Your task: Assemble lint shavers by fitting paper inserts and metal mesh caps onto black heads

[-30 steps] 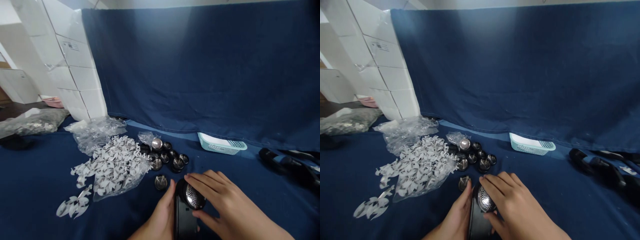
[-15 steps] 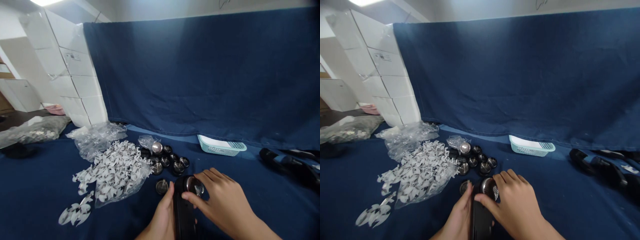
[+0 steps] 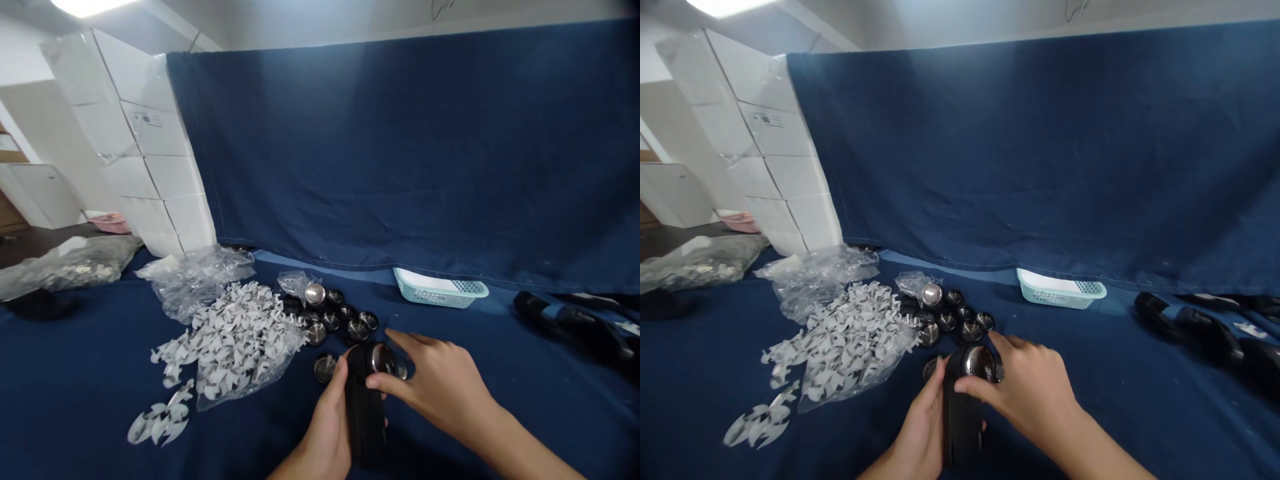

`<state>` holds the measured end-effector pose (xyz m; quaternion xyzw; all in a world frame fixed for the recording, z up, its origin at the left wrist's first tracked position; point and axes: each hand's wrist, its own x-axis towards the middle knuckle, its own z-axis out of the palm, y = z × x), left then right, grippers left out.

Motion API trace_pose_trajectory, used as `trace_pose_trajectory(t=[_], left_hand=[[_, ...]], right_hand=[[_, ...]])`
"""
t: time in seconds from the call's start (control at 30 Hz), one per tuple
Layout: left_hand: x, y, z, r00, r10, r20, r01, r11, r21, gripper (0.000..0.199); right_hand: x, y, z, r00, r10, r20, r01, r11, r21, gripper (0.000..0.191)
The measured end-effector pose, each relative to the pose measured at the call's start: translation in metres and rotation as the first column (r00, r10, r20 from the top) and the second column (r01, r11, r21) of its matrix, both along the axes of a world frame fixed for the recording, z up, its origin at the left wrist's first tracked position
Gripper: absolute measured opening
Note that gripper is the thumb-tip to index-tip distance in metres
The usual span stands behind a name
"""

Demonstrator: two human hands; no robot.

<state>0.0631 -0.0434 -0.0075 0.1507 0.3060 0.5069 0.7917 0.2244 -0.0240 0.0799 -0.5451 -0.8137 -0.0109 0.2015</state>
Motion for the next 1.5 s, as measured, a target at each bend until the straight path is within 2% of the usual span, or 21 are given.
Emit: trace_pose_trajectory(t=[0.07, 0.13, 0.2, 0.3, 0.37, 0.47, 0.57, 0.63, 0.77, 0.9, 0.97, 1.03, 1.1, 1.2, 1.3, 1.4, 1.5], left_hand=[[0.000, 0.001, 0.003, 1.000, -0.002, 0.010, 0.002, 1.000, -0.010, 0.056], [-0.001, 0.002, 0.006, 1.000, -0.010, 0.014, 0.010, 1.000, -0.020, 0.057], [-0.002, 0.004, 0.008, 1.000, 0.022, 0.007, -0.022, 1.000, -0.013, 0.056], [-0.005, 0.006, 0.009, 0.999, 0.043, -0.008, -0.043, 0.998, -0.035, 0.057], [-0.006, 0.007, 0.009, 0.999, 0.051, -0.009, -0.051, 0.997, -0.054, 0.058], [-0.007, 0.009, 0.009, 0.996, 0.091, -0.006, -0.091, 0.995, -0.049, 0.054], [-0.008, 0.010, 0.009, 0.997, 0.077, -0.012, -0.077, 0.996, -0.053, 0.057], [-0.010, 0.010, 0.010, 0.996, 0.083, -0.016, -0.083, 0.995, -0.047, 0.058], [-0.017, 0.010, 0.015, 0.995, 0.096, -0.021, -0.097, 0.995, -0.012, 0.055], [-0.018, 0.008, 0.015, 0.991, 0.042, -0.127, -0.048, 0.998, -0.047, 0.056], [-0.017, 0.007, 0.014, 0.981, 0.067, -0.182, -0.074, 0.997, -0.033, 0.057], [-0.016, 0.005, 0.012, 0.973, 0.118, -0.196, -0.112, 0.993, 0.043, 0.053], [-0.017, 0.005, 0.012, 0.972, 0.156, -0.176, -0.130, 0.980, 0.151, 0.047], [-0.018, 0.006, 0.013, 0.976, 0.172, -0.136, -0.136, 0.961, 0.241, 0.044], [-0.020, 0.008, 0.012, 0.979, 0.179, -0.094, -0.152, 0.958, 0.241, 0.047], [-0.021, 0.009, 0.011, 0.983, 0.168, -0.072, -0.143, 0.953, 0.267, 0.046], [-0.022, 0.008, 0.010, 0.980, 0.173, -0.098, -0.135, 0.940, 0.313, 0.045]], right_hand=[[0.003, 0.003, 0.002, 0.985, 0.160, -0.064, -0.161, 0.987, -0.010, 0.073], [0.005, 0.005, 0.003, 0.936, 0.307, -0.175, -0.322, 0.944, -0.067, 0.075], [0.006, 0.006, 0.002, 0.911, 0.291, -0.293, -0.345, 0.926, -0.152, 0.069], [0.006, 0.006, -0.003, 0.904, 0.163, -0.396, -0.293, 0.910, -0.294, 0.065], [0.006, 0.007, -0.006, 0.912, 0.140, -0.386, -0.264, 0.921, -0.288, 0.066], [0.007, 0.008, -0.009, 0.907, 0.202, -0.370, -0.285, 0.940, -0.185, 0.076], [0.005, 0.011, -0.012, 0.839, 0.315, -0.443, -0.429, 0.885, -0.183, 0.086], [0.003, 0.013, -0.016, 0.805, 0.340, -0.486, -0.477, 0.859, -0.189, 0.086], [-0.004, 0.016, -0.025, 0.799, 0.352, -0.488, -0.479, 0.863, -0.160, 0.080], [-0.007, 0.017, -0.029, 0.828, 0.435, -0.353, -0.472, 0.881, -0.021, 0.073], [-0.007, 0.017, -0.032, 0.832, 0.461, -0.309, -0.472, 0.881, 0.045, 0.064], [-0.008, 0.018, -0.035, 0.847, 0.437, -0.304, -0.432, 0.898, 0.086, 0.057], [-0.008, 0.019, -0.038, 0.872, 0.346, -0.345, -0.346, 0.936, 0.064, 0.052], [-0.008, 0.019, -0.038, 0.873, 0.239, -0.425, -0.270, 0.963, -0.014, 0.061], [-0.006, 0.019, -0.032, 0.847, 0.285, -0.449, -0.311, 0.950, 0.017, 0.064], [-0.003, 0.019, -0.027, 0.805, 0.367, -0.467, -0.415, 0.910, -0.001, 0.048], [-0.001, 0.022, -0.029, 0.803, 0.288, -0.521, -0.386, 0.918, -0.088, 0.035]])
